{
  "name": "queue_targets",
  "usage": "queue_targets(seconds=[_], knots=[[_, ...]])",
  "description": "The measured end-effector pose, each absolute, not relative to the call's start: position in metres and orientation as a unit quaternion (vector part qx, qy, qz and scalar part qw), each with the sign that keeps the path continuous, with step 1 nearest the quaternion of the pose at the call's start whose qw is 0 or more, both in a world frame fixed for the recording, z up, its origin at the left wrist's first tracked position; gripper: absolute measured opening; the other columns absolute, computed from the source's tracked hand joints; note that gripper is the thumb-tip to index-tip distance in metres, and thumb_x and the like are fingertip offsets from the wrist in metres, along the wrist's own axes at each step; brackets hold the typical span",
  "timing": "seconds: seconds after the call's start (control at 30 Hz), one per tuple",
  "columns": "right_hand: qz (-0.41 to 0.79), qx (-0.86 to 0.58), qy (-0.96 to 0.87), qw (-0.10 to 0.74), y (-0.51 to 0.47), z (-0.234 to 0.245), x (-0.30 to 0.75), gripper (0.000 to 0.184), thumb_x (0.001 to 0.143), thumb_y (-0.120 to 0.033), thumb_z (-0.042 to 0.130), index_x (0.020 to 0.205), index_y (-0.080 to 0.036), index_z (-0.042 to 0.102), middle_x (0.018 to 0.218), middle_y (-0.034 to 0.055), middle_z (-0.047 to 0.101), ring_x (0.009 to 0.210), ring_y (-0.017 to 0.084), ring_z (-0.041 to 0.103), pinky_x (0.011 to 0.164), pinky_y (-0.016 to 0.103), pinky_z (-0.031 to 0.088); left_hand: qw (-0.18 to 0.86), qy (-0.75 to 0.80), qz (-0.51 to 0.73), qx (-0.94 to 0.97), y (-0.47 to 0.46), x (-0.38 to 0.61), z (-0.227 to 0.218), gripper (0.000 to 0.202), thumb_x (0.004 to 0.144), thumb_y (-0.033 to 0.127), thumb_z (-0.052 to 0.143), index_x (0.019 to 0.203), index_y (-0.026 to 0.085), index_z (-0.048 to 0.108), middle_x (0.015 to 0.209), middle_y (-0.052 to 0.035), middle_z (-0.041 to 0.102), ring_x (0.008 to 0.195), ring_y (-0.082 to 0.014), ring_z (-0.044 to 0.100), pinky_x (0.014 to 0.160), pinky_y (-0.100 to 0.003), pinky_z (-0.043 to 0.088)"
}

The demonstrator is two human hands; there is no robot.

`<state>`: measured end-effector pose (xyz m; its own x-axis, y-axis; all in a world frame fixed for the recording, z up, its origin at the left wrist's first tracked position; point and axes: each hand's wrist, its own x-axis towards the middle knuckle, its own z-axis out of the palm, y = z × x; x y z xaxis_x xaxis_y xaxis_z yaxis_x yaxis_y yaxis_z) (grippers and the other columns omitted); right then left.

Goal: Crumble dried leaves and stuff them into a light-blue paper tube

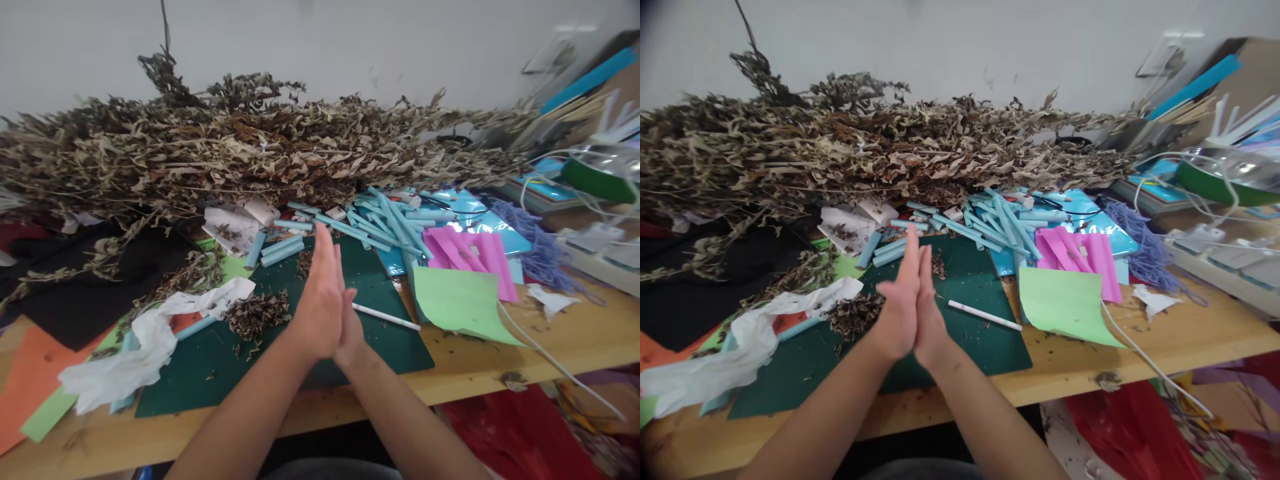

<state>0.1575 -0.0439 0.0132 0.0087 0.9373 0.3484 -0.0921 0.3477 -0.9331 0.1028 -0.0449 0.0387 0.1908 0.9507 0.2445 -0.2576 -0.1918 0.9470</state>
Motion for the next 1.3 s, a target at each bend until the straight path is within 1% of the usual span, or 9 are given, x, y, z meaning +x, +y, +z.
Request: queue_targets(seconds=[0.2, 0.37, 0.57, 0.67, 0.77, 0.87, 1.0, 1.13, 1.3], knots=[[0.394, -0.369, -0.485, 0.688, -0.051, 0.034, 0.168, 0.057, 0.077, -0.051, -0.014, 0.131, -0.031, -0.013, 0.140, -0.0091, 0.001, 0.127, 0.011, 0.003, 0.103, 0.037, 0.015, 0.503, 0.212, 0.481, 0.686, -0.053, 0.102, 0.049, 0.071, 0.068, 0.057, 0.044, 0.127, 0.020, 0.031, 0.139, -0.0055, 0.018, 0.128, -0.0259, 0.006, 0.105, -0.036, 0.000], [0.505, -0.312, -0.398, 0.700, -0.051, 0.021, 0.161, 0.061, 0.077, -0.058, -0.004, 0.132, -0.033, 0.003, 0.139, -0.0058, 0.012, 0.126, 0.015, 0.016, 0.097, 0.039, 0.027, 0.485, 0.241, 0.495, 0.679, -0.051, 0.111, 0.063, 0.072, 0.071, 0.063, 0.029, 0.128, 0.019, 0.030, 0.139, -0.0047, 0.017, 0.128, -0.0239, 0.003, 0.105, -0.034, -0.002], [0.663, -0.209, -0.058, 0.716, -0.051, 0.027, 0.155, 0.063, 0.077, -0.061, 0.010, 0.128, -0.026, 0.021, 0.125, 0.0049, 0.043, 0.114, 0.018, 0.040, 0.096, 0.044, 0.026, 0.471, 0.297, 0.522, 0.647, -0.029, 0.117, 0.054, 0.072, 0.069, 0.066, 0.001, 0.131, 0.029, 0.013, 0.141, 0.0058, 0.005, 0.129, -0.0216, -0.002, 0.106, -0.037, 0.007], [0.687, -0.186, 0.023, 0.702, -0.048, 0.032, 0.156, 0.061, 0.079, -0.058, 0.011, 0.125, -0.020, 0.027, 0.121, 0.0073, 0.047, 0.110, 0.016, 0.044, 0.096, 0.040, 0.028, 0.466, 0.289, 0.540, 0.639, -0.024, 0.109, 0.046, 0.074, 0.069, 0.063, -0.011, 0.131, 0.029, 0.009, 0.141, 0.0033, 0.009, 0.129, -0.0203, 0.006, 0.105, -0.037, 0.013], [0.687, -0.166, 0.020, 0.707, -0.048, 0.029, 0.158, 0.059, 0.079, -0.058, 0.015, 0.123, -0.021, 0.029, 0.122, 0.0071, 0.046, 0.109, 0.016, 0.045, 0.096, 0.039, 0.029, 0.431, 0.277, 0.493, 0.703, -0.022, 0.091, 0.050, 0.064, 0.077, 0.060, 0.005, 0.128, 0.025, 0.022, 0.135, -0.0044, 0.028, 0.124, -0.0211, 0.025, 0.100, -0.037, 0.025], [0.689, -0.161, -0.004, 0.706, -0.050, 0.023, 0.159, 0.059, 0.077, -0.060, 0.015, 0.121, -0.025, 0.031, 0.125, 0.0044, 0.043, 0.110, 0.017, 0.045, 0.095, 0.041, 0.029, 0.306, 0.280, 0.314, 0.854, -0.024, 0.074, 0.062, 0.038, 0.080, 0.042, 0.038, 0.111, 0.021, 0.047, 0.114, -0.0069, 0.051, 0.110, -0.0222, 0.041, 0.095, -0.038, 0.030], [0.695, -0.163, -0.031, 0.699, -0.051, 0.018, 0.161, 0.059, 0.076, -0.062, 0.016, 0.121, -0.027, 0.032, 0.126, 0.0031, 0.041, 0.111, 0.018, 0.044, 0.095, 0.041, 0.029, 0.181, 0.270, 0.136, 0.936, -0.029, 0.071, 0.070, 0.018, 0.078, 0.023, 0.046, 0.091, 0.020, 0.058, 0.099, -0.0051, 0.057, 0.098, -0.0213, 0.047, 0.086, -0.038, 0.035], [0.698, -0.186, -0.035, 0.691, -0.050, 0.016, 0.161, 0.055, 0.076, -0.061, 0.015, 0.120, -0.032, 0.029, 0.128, 0.0012, 0.039, 0.110, 0.018, 0.044, 0.092, 0.044, 0.032, 0.215, 0.273, 0.134, 0.928, -0.030, 0.074, 0.061, 0.023, 0.078, 0.014, 0.042, 0.096, 0.020, 0.055, 0.101, -0.0048, 0.057, 0.096, -0.0177, 0.047, 0.084, -0.034, 0.038], [0.683, -0.248, -0.079, 0.682, -0.051, 0.010, 0.167, 0.050, 0.076, -0.060, 0.018, 0.116, -0.033, 0.032, 0.121, 0.0026, 0.045, 0.103, 0.018, 0.049, 0.081, 0.042, 0.041, 0.337, 0.316, 0.249, 0.851, -0.021, 0.070, 0.042, 0.030, 0.070, 0.003, 0.043, 0.091, 0.021, 0.056, 0.095, -0.0030, 0.056, 0.091, -0.0147, 0.050, 0.080, -0.029, 0.041]])
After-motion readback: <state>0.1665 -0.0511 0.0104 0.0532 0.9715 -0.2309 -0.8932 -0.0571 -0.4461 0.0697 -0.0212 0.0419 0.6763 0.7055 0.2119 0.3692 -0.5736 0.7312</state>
